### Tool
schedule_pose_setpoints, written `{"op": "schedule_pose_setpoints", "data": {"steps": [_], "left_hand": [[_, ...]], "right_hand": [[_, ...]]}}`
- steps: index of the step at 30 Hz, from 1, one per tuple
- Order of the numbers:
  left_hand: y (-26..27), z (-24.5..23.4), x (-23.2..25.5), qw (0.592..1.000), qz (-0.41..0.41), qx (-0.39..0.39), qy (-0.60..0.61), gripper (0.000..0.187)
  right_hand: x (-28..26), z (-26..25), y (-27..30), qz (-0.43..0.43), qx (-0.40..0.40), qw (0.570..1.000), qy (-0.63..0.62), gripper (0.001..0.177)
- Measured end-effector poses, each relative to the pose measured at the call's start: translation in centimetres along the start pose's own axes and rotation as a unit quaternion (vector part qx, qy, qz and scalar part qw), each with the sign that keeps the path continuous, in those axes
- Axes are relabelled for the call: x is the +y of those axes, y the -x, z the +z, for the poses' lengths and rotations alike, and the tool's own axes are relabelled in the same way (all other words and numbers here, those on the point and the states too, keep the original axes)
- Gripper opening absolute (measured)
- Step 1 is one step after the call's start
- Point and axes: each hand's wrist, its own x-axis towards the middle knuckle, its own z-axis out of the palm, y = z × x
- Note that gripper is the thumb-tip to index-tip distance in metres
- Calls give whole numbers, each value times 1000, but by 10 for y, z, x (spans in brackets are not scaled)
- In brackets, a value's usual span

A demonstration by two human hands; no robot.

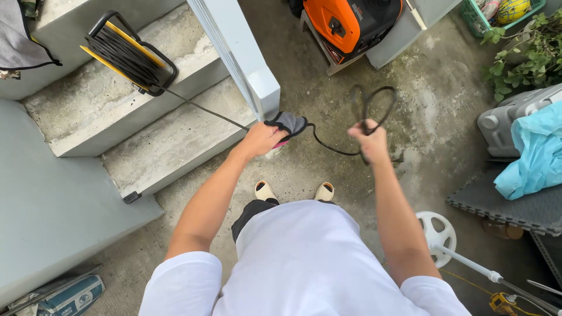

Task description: Coil and organize various power and equipment cables in an outdoor area.

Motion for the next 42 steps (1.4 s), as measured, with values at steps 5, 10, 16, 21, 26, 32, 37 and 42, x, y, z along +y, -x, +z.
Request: {"op": "schedule_pose_setpoints", "data": {"steps": [5,10,16,21,26,32,37,42], "left_hand": [[-21,49,79,998,38,22,53,39],[-28,98,159,993,67,-10,101,38],[-63,139,202,986,66,4,151,33],[-104,158,217,990,38,-62,117,34],[-141,194,234,991,86,-67,81,36],[-141,250,238,989,56,-131,-26,41],[-133,251,211,987,82,-136,-9,44],[-124,200,149,983,-10,-142,-115,49]], "right_hand": [[54,41,-29,-115,-95,982,-113,47],[67,11,-45,-89,-119,930,-336,29],[114,-77,-64,-92,45,939,-328,24],[137,-197,-59,-30,-100,928,-357,20],[126,-237,-21,13,-76,909,-409,22],[193,-206,-64,149,122,770,-609,24],[188,-231,-63,152,125,741,-642,25],[224,-317,-98,37,248,804,-539,23]]}}
